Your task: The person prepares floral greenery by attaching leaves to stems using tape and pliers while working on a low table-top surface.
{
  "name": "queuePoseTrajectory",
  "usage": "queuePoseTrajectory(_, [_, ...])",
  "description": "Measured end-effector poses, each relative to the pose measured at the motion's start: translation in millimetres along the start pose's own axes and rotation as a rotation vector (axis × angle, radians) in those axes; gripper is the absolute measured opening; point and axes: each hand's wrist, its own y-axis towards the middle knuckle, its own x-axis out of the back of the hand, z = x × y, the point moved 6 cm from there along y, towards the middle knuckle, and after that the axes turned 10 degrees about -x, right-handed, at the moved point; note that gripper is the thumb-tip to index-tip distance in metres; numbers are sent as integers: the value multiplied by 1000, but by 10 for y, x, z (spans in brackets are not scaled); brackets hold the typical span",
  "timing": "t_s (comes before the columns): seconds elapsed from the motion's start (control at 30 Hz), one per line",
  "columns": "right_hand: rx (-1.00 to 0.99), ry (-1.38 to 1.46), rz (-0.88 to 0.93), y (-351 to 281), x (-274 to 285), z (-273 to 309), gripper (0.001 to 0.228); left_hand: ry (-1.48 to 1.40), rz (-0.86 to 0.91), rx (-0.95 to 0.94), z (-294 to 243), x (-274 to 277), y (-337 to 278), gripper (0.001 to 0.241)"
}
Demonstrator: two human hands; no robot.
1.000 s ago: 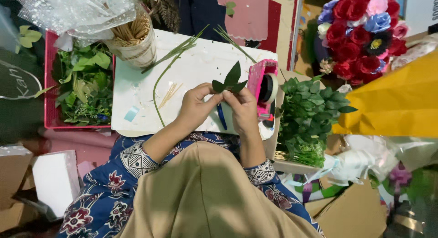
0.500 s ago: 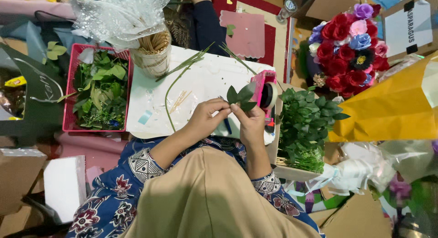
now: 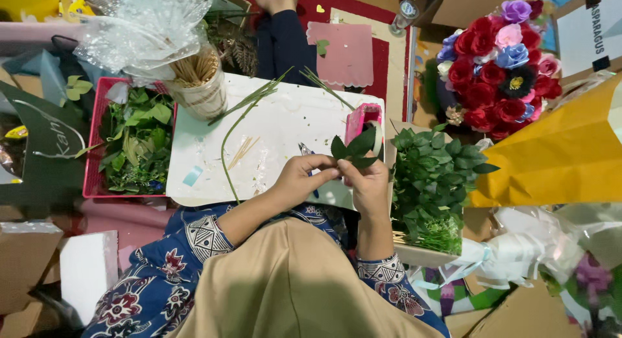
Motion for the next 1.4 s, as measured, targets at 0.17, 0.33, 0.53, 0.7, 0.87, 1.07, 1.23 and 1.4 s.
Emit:
queuePoseTrajectory(0.17, [28, 72, 13, 161, 166, 6, 11, 4, -19, 14, 152, -197, 162, 8])
queuePoseTrajectory(0.33, [57, 40, 22, 254, 230, 295, 10, 24, -21, -17, 362, -345, 325, 5])
queuePoseTrajectory(0.53, [185, -116, 33, 316, 349, 548, 17, -77, -75, 66, 453, -487, 426, 8])
queuePoseTrajectory(0.7, [166, -67, 22, 348, 414, 472, 9, 144, -6, -109, 300, -554, 523, 7])
queuePoseTrajectory(0.87, [118, -26, 16, 288, 340, 445, 6, 235, -24, -168, 400, -484, 425, 8])
queuePoseTrajectory(1.07, [27, 49, 69, 226, 241, 263, 19, 223, -153, -84, 344, -286, 349, 9])
queuePoseTrajectory(1.23, [-115, 23, 56, 166, 69, 125, 22, 297, -243, -104, 186, -85, 347, 6])
queuePoseTrajectory(1.4, [-50, 65, 133, 224, -226, 90, 25, 214, -330, -142, 103, 120, 304, 11])
